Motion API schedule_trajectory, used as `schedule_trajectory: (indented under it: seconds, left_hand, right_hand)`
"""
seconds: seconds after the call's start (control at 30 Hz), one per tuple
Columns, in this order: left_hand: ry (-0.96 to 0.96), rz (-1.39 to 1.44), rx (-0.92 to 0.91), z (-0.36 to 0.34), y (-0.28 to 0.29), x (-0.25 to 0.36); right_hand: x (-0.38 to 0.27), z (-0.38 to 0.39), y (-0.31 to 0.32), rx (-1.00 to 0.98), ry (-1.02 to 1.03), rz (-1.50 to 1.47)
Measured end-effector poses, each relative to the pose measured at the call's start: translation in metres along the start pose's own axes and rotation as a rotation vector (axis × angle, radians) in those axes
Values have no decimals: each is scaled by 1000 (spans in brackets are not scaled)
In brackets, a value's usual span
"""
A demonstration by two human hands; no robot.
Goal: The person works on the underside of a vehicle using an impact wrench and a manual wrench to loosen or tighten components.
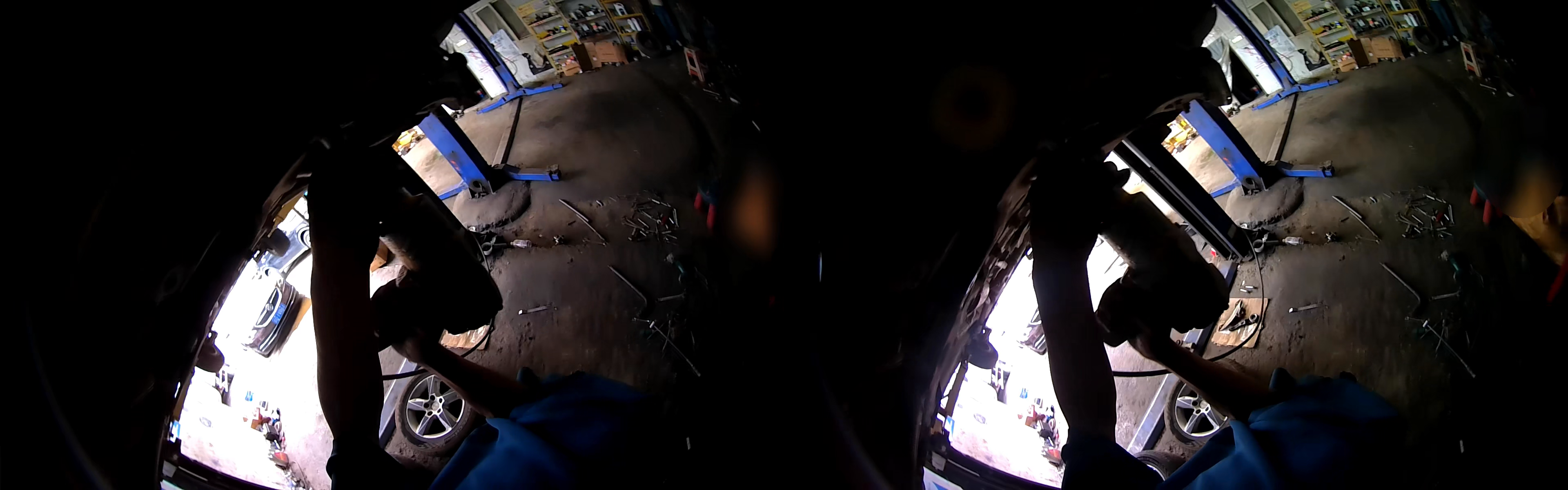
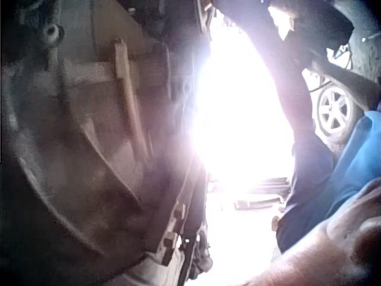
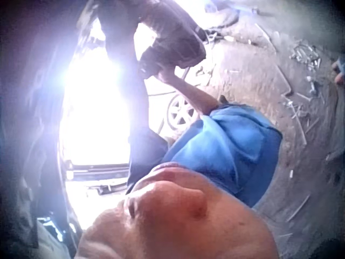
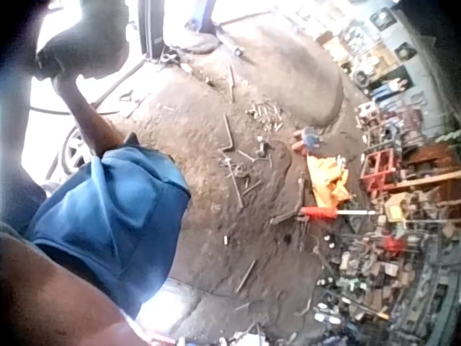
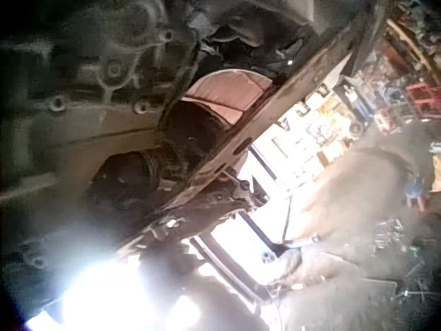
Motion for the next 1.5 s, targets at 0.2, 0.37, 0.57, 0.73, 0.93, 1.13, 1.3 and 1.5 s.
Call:
schedule_trajectory:
  seconds: [0.2, 0.37, 0.57, 0.73, 0.93, 1.13, 1.3, 1.5]
  left_hand:
    - [198, 628, -85, 13, -28, -63]
    - [534, 1351, -243, 25, -41, -91]
    - [336, 698, -130, 89, -78, -113]
    - [868, 525, -499, 368, -175, -187]
    - [1400, 921, -990, 517, -296, 140]
    - [1279, 712, -1507, 478, -406, 199]
    - [905, 651, -1597, 493, -611, 222]
    - [1267, 429, -1648, 611, -766, 239]
  right_hand:
    - [15, 4, 20, 78, -67, -69]
    - [-7, 51, 64, 294, -134, 27]
    - [-35, 193, 133, 718, -232, 104]
    - [-111, 318, 163, 1054, -184, 129]
    - [-286, 442, 185, 1243, 124, 100]
    - [-353, 572, 264, 1611, 323, -216]
    - [-473, 685, 358, 2071, -95, 131]
    - [-653, 824, 480, 1662, -1482, 1414]
Point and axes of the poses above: each hand's wrist, its own z-axis away from the middle knuckle, its own y-axis out of the back of the hand, x = y × z, the point moved 8 cm from there along -z, towards the middle knuckle, and after that the axes turned 3 degrees about y, right-handed, at the moved point
